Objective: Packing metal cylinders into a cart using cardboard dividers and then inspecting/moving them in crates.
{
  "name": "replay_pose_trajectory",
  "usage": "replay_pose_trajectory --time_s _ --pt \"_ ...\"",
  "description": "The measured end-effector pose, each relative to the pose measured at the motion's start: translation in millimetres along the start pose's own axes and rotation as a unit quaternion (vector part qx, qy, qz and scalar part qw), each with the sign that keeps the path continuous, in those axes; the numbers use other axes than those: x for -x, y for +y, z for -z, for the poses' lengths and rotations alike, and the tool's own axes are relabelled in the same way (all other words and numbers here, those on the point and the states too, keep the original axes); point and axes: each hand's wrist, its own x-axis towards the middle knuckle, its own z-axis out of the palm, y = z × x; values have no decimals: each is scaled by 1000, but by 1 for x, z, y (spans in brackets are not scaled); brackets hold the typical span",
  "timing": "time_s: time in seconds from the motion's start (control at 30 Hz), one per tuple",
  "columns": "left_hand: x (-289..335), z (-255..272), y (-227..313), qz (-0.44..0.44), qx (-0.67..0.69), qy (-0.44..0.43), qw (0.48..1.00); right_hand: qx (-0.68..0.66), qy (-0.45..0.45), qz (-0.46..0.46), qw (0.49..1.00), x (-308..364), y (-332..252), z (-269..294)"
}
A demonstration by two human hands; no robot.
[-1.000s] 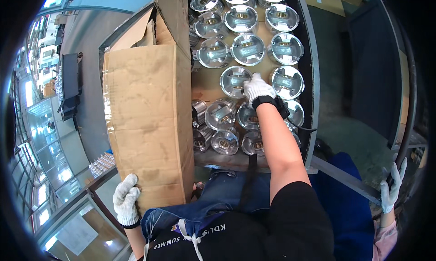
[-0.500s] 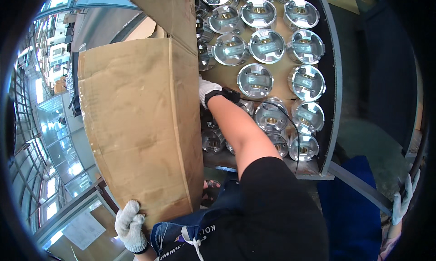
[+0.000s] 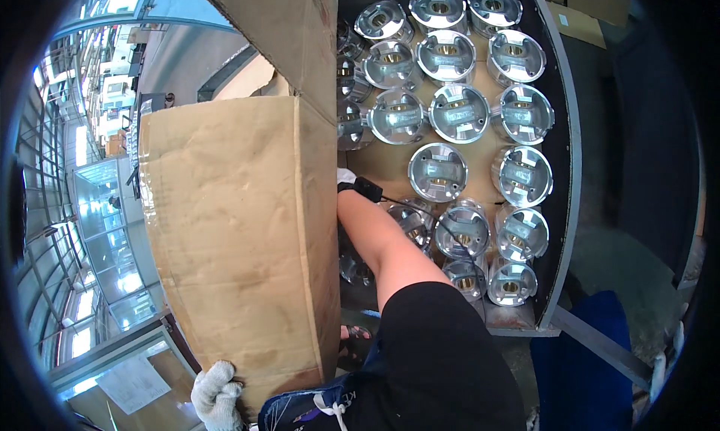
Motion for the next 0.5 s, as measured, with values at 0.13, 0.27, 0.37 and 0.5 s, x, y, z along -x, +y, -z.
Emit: replay_pose_trajectory --time_s 0.13,0.27,0.37,0.5 --pt "23 10 3 -3 2 42 999 -123 -39 -53 990 -55 19 -79" --pt "23 16 2 16 -17 57 998 -25 -52 7 998 -5 17 -57" --pt "1 2 2 12 -57 62 996 -240 -20 -227 944 21 68 -36" --pt "-5 -3 -3 -10 -85 53 995 294 -133 -48 945 55 77 27"
